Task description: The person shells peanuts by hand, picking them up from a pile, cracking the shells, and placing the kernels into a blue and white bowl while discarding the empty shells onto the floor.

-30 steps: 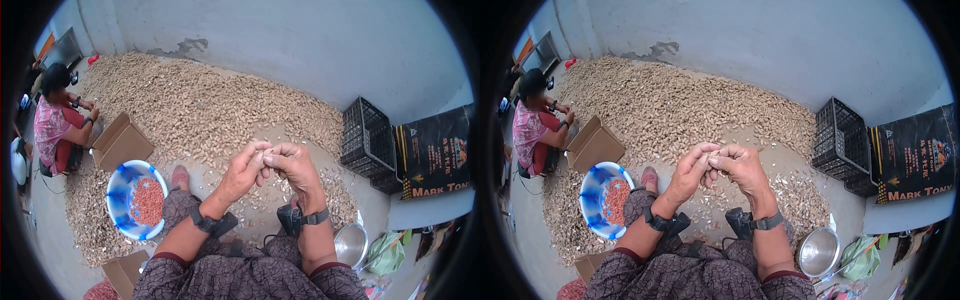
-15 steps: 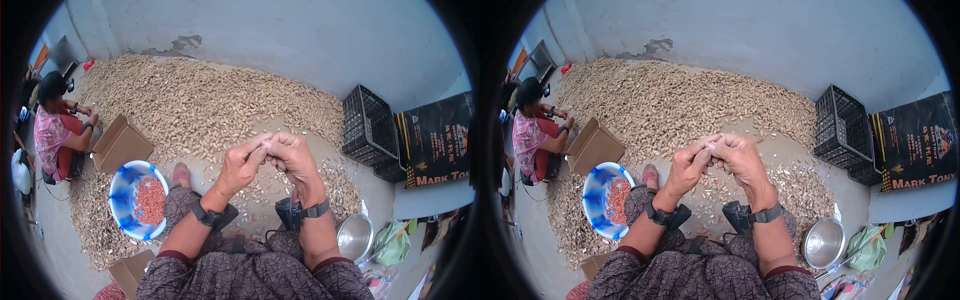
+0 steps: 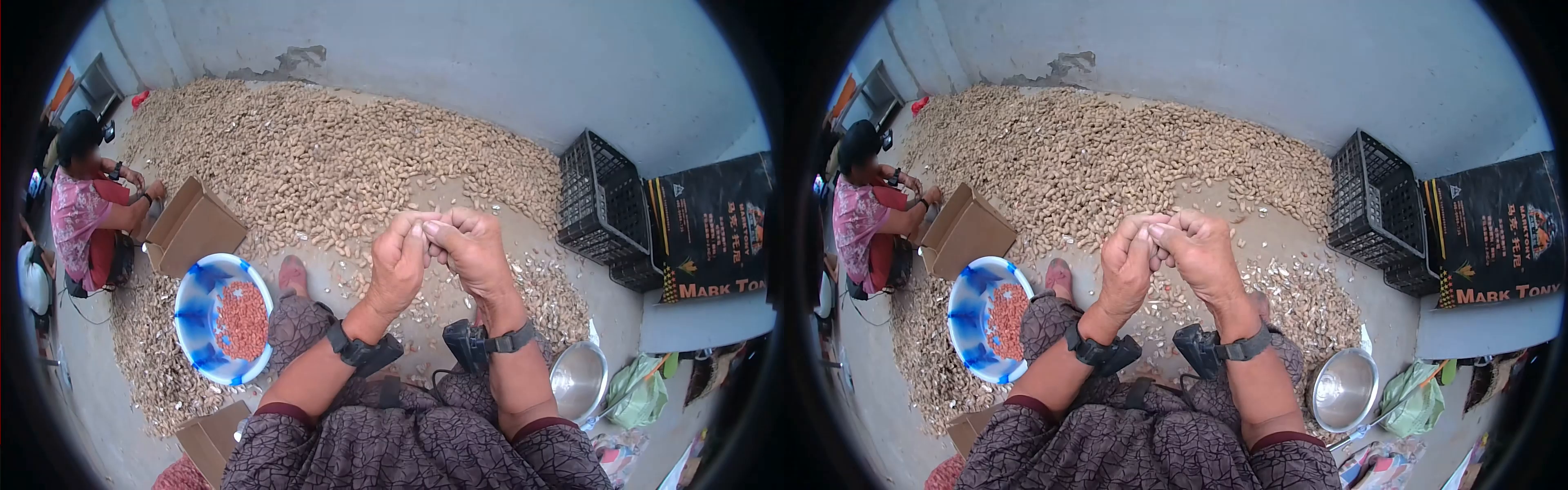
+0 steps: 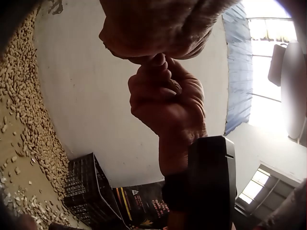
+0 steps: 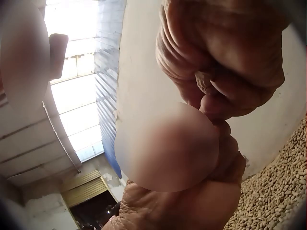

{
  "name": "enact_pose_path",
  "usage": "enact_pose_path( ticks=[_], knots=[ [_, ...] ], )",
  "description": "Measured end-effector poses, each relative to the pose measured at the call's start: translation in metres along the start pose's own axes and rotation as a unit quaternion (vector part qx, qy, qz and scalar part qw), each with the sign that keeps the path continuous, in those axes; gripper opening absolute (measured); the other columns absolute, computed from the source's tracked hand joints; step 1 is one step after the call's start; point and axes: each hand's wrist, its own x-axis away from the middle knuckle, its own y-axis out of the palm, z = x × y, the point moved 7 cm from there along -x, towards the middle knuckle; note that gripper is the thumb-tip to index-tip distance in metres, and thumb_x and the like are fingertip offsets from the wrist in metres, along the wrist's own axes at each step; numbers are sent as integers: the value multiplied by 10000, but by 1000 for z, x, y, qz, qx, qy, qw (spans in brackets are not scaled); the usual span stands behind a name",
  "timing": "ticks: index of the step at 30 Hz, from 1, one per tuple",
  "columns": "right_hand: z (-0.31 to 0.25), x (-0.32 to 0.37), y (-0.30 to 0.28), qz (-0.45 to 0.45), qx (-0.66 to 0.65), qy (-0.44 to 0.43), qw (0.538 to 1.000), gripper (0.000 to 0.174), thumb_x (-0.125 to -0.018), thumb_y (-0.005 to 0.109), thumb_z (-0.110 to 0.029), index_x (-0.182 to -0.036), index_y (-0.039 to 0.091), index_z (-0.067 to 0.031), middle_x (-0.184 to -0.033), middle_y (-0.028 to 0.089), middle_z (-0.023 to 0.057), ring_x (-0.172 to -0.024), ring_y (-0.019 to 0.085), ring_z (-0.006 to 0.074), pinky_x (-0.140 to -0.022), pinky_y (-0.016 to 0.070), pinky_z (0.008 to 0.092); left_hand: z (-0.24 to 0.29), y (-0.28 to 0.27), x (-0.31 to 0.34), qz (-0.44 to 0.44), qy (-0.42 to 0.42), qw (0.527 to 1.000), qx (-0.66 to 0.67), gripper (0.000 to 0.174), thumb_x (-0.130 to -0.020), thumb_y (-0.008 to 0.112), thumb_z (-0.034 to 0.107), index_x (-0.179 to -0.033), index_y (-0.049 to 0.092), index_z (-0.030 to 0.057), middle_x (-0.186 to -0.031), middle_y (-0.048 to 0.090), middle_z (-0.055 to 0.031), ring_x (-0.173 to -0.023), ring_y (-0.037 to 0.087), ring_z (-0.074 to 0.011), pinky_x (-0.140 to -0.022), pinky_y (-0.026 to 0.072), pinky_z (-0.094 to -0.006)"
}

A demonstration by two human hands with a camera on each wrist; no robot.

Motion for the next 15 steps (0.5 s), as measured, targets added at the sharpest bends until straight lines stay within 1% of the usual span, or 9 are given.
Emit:
enact_pose_path(
  ticks=[1,5,6,7,8,10,11,13,15],
  knots=[
    [-1,1,0,7,14,0,1000,113,-778,569,-77,-735,587,26,-610,566,34,-520,504,63,-466,376,183,-1,-2,0,16,-16,1000,13,191,-890,368,82,-932,537,2,-653,490,8,-555,416,-38,-491,363,-197],
    [-1,2,4,22,44,-12,999,113,-776,565,-72,-719,580,24,-596,557,27,-520,520,66,-463,380,184,-8,-6,1,28,-45,997,59,188,-892,369,84,-923,535,1,-663,486,6,-557,407,-38,-493,358,-194],
    [0,2,5,20,44,-10,999,113,-776,565,-72,-719,580,24,-596,557,27,-520,520,66,-463,380,184,-11,-7,1,44,-68,993,87,186,-894,370,89,-925,532,4,-655,477,10,-553,397,-33,-484,347,-191],
    [-2,2,6,24,66,-24,997,109,-778,561,-66,-716,578,22,-596,557,27,-520,530,69,-462,385,185,-15,-9,1,59,-90,988,114,185,-896,370,93,-927,530,6,-648,469,14,-550,387,-28,-476,335,-187],
    [-3,3,7,28,89,-37,995,106,-780,557,-60,-714,576,20,-596,557,28,-521,539,73,-461,389,186,-15,-11,0,61,-91,987,114,185,-896,370,93,-927,530,6,-648,469,14,-550,387,-28,-476,335,-187],
    [-3,3,9,29,65,-32,997,103,-783,552,-53,-714,575,20,-600,563,34,-520,545,76,-462,394,186,-24,-10,0,46,-142,966,209,184,-898,374,110,-929,527,12,-635,452,25,-531,368,-23,-463,313,-176],
    [-2,2,10,31,40,-30,998,101,-786,546,-46,-715,574,19,-604,568,39,-519,550,80,-463,399,186,-26,-11,-1,48,-140,967,209,184,-898,374,110,-929,527,12,-635,452,25,-531,368,-23,-463,313,-176],
    [-1,1,10,28,41,-30,998,96,-786,543,-39,-717,573,20,-610,575,48,-518,550,83,-467,404,187,-30,-8,-1,34,-148,952,267,178,-891,397,145,-943,518,26,-650,472,22,-482,372,-26,-421,296,-156],
    [-2,2,10,28,43,-29,998,92,-787,540,-31,-719,572,22,-616,582,56,-517,551,86,-471,409,189,-31,-8,-1,34,-156,948,276,179,-892,396,148,-944,515,25,-651,475,18,-483,379,-27,-422,305,-156]
  ],
)
